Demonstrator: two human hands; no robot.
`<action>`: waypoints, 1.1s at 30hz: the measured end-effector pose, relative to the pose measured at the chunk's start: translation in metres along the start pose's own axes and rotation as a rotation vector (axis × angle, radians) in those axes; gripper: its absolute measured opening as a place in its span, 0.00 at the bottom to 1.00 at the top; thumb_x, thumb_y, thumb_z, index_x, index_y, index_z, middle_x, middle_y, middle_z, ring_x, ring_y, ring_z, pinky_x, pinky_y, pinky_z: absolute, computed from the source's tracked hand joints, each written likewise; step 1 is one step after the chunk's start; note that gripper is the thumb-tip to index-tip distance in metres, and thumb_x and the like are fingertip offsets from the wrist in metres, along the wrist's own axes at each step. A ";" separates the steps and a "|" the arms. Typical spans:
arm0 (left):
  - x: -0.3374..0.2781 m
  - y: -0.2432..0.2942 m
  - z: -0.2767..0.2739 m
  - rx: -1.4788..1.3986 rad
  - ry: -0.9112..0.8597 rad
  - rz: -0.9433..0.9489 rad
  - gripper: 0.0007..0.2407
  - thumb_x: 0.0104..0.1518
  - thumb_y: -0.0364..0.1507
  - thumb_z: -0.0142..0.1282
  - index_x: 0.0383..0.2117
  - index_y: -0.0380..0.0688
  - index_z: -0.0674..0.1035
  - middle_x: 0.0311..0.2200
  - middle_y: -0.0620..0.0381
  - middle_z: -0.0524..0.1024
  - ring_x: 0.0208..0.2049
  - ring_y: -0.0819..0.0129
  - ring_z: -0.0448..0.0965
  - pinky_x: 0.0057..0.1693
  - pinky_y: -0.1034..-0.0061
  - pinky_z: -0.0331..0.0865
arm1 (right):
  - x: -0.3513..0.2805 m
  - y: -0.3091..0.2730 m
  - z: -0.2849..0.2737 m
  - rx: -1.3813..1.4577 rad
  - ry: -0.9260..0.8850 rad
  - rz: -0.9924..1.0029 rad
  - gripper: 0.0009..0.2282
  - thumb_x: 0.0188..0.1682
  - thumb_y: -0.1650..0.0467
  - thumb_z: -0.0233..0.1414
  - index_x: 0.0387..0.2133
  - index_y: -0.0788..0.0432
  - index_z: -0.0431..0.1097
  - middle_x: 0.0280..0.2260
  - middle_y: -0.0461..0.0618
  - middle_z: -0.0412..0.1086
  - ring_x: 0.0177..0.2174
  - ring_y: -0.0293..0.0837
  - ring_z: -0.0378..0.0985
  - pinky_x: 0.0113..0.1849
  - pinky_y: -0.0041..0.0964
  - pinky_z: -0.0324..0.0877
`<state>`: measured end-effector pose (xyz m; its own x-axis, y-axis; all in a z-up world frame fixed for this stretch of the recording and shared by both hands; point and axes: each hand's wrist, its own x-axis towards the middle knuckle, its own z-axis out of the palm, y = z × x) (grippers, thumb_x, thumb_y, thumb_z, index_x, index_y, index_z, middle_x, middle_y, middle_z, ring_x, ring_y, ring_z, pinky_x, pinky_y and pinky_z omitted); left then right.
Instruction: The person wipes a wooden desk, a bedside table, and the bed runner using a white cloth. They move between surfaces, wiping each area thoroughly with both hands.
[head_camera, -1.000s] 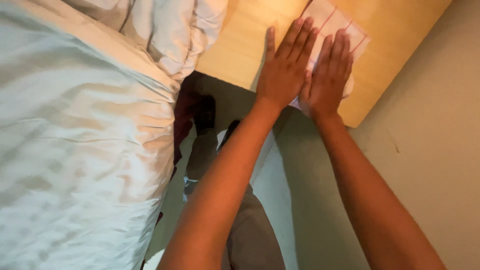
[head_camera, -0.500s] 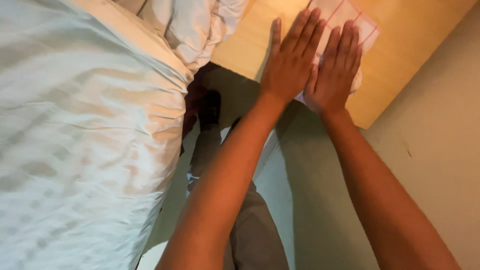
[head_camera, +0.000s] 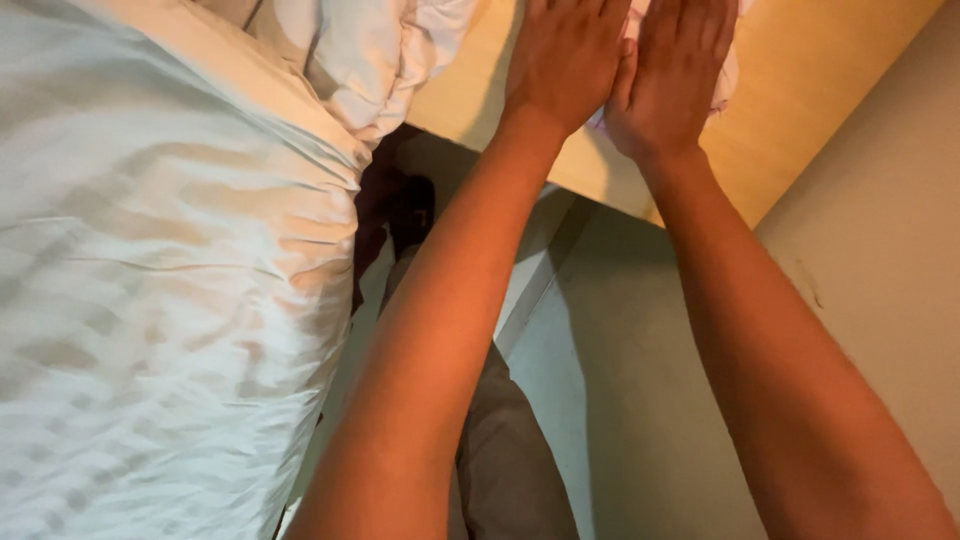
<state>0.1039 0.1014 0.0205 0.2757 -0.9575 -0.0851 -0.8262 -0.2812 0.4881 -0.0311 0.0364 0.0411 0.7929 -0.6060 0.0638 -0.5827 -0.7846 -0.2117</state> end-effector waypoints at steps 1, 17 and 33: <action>-0.002 0.000 0.002 0.001 0.062 0.016 0.19 0.66 0.39 0.52 0.60 0.45 0.71 0.58 0.54 0.71 0.61 0.57 0.66 0.64 0.52 0.58 | -0.001 -0.002 -0.002 -0.003 -0.001 0.003 0.26 0.64 0.64 0.40 0.71 0.69 0.49 0.70 0.70 0.49 0.70 0.69 0.46 0.70 0.64 0.36; -0.095 -0.022 -0.040 0.032 0.090 -0.020 0.30 0.66 0.37 0.47 0.74 0.43 0.55 0.76 0.54 0.43 0.77 0.59 0.38 0.74 0.42 0.40 | -0.038 -0.098 -0.011 0.097 -0.015 0.075 0.30 0.60 0.64 0.39 0.73 0.67 0.43 0.74 0.67 0.40 0.73 0.65 0.38 0.70 0.63 0.32; -0.046 -0.056 -0.043 -0.060 0.134 0.074 0.31 0.67 0.32 0.49 0.75 0.34 0.52 0.76 0.44 0.43 0.78 0.54 0.40 0.79 0.68 0.45 | 0.017 -0.080 0.006 0.052 0.012 0.019 0.29 0.63 0.62 0.39 0.74 0.66 0.42 0.74 0.66 0.39 0.74 0.64 0.38 0.69 0.61 0.35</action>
<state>0.1579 0.1641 0.0344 0.2813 -0.9572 0.0681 -0.8170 -0.2016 0.5403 0.0299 0.0900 0.0535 0.7795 -0.6224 0.0712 -0.5871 -0.7655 -0.2633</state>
